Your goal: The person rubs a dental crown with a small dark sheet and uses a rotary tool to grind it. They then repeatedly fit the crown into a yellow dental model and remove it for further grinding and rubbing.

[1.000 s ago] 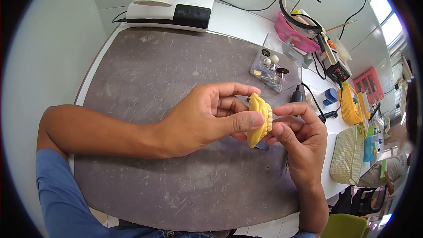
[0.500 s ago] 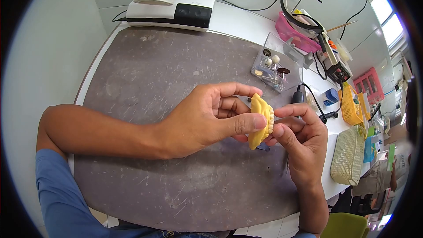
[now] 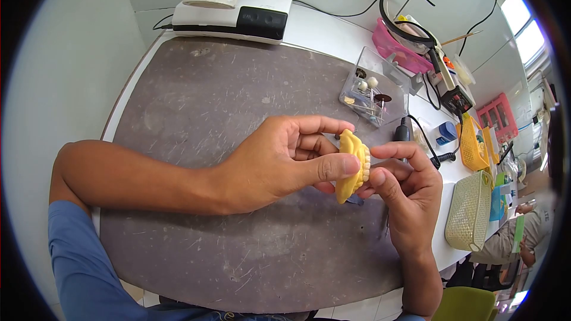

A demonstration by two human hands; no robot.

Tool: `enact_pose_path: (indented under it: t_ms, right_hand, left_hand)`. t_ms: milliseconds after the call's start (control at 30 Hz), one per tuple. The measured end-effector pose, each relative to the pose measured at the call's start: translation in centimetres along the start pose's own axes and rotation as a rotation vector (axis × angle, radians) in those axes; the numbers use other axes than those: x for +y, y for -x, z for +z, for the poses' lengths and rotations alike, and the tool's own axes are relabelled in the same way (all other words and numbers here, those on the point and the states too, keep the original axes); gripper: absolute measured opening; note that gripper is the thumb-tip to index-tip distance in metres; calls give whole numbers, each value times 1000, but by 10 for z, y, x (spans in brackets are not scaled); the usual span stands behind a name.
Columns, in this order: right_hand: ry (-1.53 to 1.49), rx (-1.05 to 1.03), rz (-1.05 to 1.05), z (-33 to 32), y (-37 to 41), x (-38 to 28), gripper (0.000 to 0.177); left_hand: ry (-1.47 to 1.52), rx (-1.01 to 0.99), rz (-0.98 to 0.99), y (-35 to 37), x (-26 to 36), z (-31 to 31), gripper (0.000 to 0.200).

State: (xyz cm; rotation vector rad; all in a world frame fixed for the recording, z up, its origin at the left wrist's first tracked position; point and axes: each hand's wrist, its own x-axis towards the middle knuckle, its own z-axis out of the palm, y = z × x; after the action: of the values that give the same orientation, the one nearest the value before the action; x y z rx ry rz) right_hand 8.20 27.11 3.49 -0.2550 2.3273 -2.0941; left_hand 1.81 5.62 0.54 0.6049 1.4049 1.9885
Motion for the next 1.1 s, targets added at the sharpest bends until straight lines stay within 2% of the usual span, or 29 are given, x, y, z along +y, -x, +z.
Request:
enact_pose_path:
  t_ms: [200, 267, 367, 433, 867, 1000, 1100]
  right_hand:
    - [-9, 11, -35, 1, 1, 3, 25]
    - [26, 30, -55, 2, 2, 5, 24]
    - [170, 78, -185, 1, 2, 14, 20]
    - [313, 82, -362, -1, 1, 18, 20]
    - [315, 47, -537, 0, 2, 23, 21]
    - [297, 43, -553, 0, 2, 24, 21]
    - [327, 49, -561, 1, -1, 23, 22]
  left_hand:
    - [9, 6, 12, 1, -2, 0, 62]
    - [-82, 6, 96, 1, -3, -1, 66]
    - [-54, 39, 150, 2, -3, 3, 72]
    - [-72, 53, 175, 4, -1, 5, 74]
    - [-421, 47, 489, 7, -5, 4, 80]
    - [-445, 46, 508, 8, -4, 4, 81]
    - [-378, 29, 439, 10, -2, 7, 80]
